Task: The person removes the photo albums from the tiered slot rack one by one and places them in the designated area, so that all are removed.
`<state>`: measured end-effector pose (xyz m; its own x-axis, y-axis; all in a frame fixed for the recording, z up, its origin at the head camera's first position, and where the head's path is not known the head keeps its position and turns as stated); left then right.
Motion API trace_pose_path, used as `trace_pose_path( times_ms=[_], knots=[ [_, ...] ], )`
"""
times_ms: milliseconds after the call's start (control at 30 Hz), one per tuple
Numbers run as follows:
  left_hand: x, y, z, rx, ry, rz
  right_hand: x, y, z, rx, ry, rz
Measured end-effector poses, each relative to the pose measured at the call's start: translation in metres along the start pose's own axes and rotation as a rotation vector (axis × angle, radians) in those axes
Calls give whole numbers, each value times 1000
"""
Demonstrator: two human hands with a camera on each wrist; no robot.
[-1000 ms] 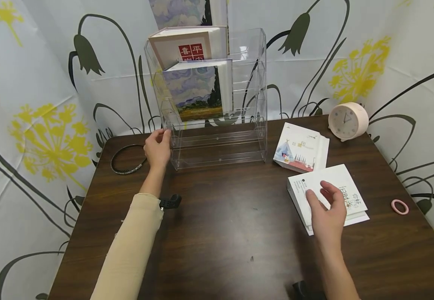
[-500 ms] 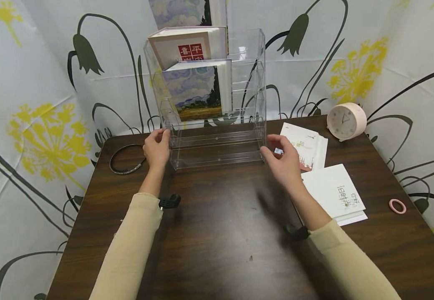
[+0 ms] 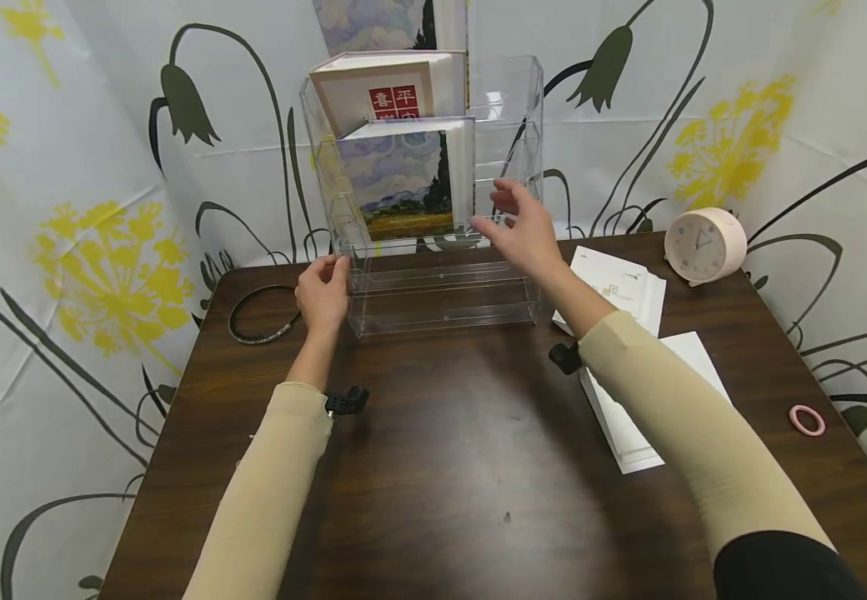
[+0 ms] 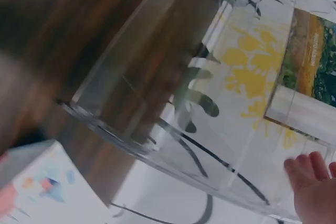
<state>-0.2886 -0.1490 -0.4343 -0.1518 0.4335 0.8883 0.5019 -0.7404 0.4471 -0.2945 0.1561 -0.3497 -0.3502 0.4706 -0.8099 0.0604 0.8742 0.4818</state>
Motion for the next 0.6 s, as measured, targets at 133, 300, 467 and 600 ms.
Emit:
trace_pose_path(
  times_ms=[133, 300, 467, 600],
  knots=[
    [0, -1, 0, 3, -7, 5, -6, -3, -18, -23, -32, 105],
    [0, -1, 0, -2, 0, -4, -7, -10, -33, -71, -57, 187],
    [-1, -1, -1, 0, -3, -4, -6, -16, -42, -67, -58, 190],
    [-1, 0, -1, 3, -8, -1, -5, -20, -45, -49, -53, 178]
  ],
)
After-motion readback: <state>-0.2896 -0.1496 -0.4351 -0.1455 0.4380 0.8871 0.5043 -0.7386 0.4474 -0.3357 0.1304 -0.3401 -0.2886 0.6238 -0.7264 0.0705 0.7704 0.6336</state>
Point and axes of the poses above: each hand's wrist, its own z-axis away from the middle knuckle, its own y-axis out of the back of the hand, x = y × z, the point moved 2 cm from there along -z, towards the middle knuckle, and after that the axes turned 5 degrees about y, right-handed, at the moved point
